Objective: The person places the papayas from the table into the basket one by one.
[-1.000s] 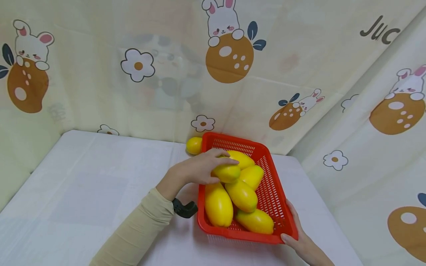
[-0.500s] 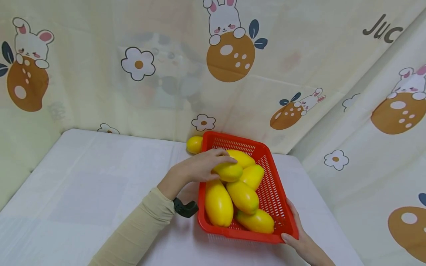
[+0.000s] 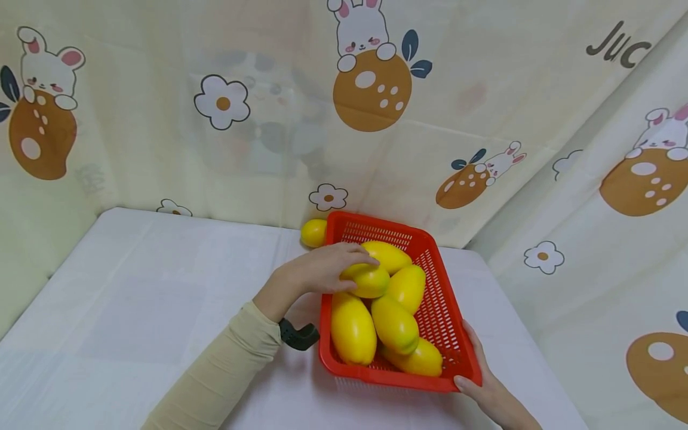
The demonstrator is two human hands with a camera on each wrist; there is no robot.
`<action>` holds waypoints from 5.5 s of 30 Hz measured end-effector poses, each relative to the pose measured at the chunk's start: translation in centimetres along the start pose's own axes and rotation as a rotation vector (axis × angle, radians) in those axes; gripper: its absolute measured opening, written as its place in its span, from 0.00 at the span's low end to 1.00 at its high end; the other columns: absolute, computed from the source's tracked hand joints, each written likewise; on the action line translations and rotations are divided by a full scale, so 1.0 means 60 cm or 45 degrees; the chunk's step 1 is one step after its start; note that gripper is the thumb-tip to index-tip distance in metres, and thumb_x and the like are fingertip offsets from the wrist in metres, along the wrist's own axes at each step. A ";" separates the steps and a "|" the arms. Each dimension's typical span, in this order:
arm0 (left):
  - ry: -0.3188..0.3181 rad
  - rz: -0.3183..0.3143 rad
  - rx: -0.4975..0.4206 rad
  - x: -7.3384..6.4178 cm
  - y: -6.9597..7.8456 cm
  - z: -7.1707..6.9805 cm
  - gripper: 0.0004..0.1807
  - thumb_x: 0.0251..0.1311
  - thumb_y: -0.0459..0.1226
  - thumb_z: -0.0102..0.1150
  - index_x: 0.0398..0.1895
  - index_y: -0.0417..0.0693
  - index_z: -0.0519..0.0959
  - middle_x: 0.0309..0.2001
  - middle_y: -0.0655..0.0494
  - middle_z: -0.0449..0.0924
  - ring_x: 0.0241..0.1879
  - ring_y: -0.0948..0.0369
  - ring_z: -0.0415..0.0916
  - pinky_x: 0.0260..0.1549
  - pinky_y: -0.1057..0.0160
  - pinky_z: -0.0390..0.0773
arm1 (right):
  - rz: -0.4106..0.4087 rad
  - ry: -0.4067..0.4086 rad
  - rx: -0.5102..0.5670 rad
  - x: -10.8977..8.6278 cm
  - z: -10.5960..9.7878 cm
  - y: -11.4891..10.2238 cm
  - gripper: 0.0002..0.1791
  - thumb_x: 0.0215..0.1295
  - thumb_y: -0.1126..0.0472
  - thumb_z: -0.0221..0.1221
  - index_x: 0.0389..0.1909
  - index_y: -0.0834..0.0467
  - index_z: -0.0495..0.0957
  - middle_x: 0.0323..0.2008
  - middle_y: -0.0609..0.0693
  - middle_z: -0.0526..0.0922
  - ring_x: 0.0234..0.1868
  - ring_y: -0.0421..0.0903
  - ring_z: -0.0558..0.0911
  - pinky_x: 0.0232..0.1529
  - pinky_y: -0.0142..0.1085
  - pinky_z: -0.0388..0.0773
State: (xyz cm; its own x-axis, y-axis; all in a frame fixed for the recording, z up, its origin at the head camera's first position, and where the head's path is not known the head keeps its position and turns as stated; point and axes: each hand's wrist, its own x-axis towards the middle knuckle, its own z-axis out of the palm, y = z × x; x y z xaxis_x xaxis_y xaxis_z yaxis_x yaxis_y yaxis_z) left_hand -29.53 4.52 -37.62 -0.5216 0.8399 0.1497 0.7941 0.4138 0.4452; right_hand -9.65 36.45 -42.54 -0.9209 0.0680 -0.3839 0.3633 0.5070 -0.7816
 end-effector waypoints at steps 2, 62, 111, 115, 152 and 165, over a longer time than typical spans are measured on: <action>0.009 -0.007 -0.001 0.000 0.000 -0.003 0.29 0.59 0.45 0.62 0.65 0.65 0.68 0.66 0.60 0.66 0.65 0.60 0.62 0.65 0.58 0.66 | -0.004 -0.003 -0.003 0.001 -0.001 0.001 0.54 0.61 0.49 0.56 0.69 0.29 0.21 0.74 0.52 0.31 0.66 0.57 0.58 0.52 0.45 0.79; 0.217 -0.298 -0.223 -0.009 -0.170 0.033 0.46 0.55 0.43 0.62 0.75 0.59 0.48 0.76 0.46 0.42 0.73 0.43 0.45 0.66 0.37 0.54 | 0.003 0.005 0.010 0.004 0.000 0.001 0.54 0.62 0.49 0.56 0.69 0.29 0.20 0.74 0.52 0.33 0.65 0.57 0.60 0.52 0.44 0.79; 0.280 -0.546 -0.087 0.011 -0.196 0.088 0.39 0.62 0.41 0.55 0.73 0.74 0.50 0.77 0.52 0.31 0.74 0.48 0.38 0.68 0.40 0.54 | 0.065 0.022 0.040 0.006 0.001 0.005 0.52 0.62 0.47 0.55 0.68 0.26 0.21 0.74 0.53 0.38 0.65 0.55 0.61 0.52 0.46 0.79; 0.325 -0.523 -0.087 0.018 -0.199 0.088 0.40 0.61 0.40 0.56 0.73 0.71 0.51 0.77 0.52 0.31 0.74 0.48 0.39 0.68 0.42 0.56 | 0.057 0.022 0.052 0.003 0.003 0.003 0.52 0.62 0.48 0.55 0.68 0.26 0.22 0.74 0.52 0.37 0.66 0.55 0.59 0.52 0.46 0.79; 0.564 -0.394 -0.212 0.039 -0.223 0.088 0.31 0.56 0.38 0.63 0.65 0.51 0.69 0.66 0.50 0.63 0.65 0.50 0.61 0.67 0.49 0.62 | 0.052 0.034 0.052 -0.006 0.008 0.008 0.52 0.61 0.48 0.56 0.68 0.25 0.23 0.74 0.49 0.39 0.65 0.55 0.60 0.54 0.46 0.78; 0.585 -0.404 -0.274 0.029 -0.226 0.067 0.31 0.56 0.38 0.64 0.65 0.50 0.68 0.66 0.47 0.61 0.64 0.48 0.62 0.66 0.49 0.63 | 0.003 0.002 0.065 -0.003 0.000 0.009 0.52 0.62 0.50 0.56 0.69 0.27 0.23 0.74 0.50 0.36 0.65 0.55 0.61 0.53 0.45 0.79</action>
State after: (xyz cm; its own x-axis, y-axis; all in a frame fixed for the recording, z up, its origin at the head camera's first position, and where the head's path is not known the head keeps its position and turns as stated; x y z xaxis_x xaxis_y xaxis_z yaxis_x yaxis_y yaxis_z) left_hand -39.97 1.78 -46.98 -0.8425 0.4292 0.3257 0.5217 0.4988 0.6922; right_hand -9.29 36.70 -42.88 -0.9203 0.0704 -0.3849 0.3720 0.4621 -0.8050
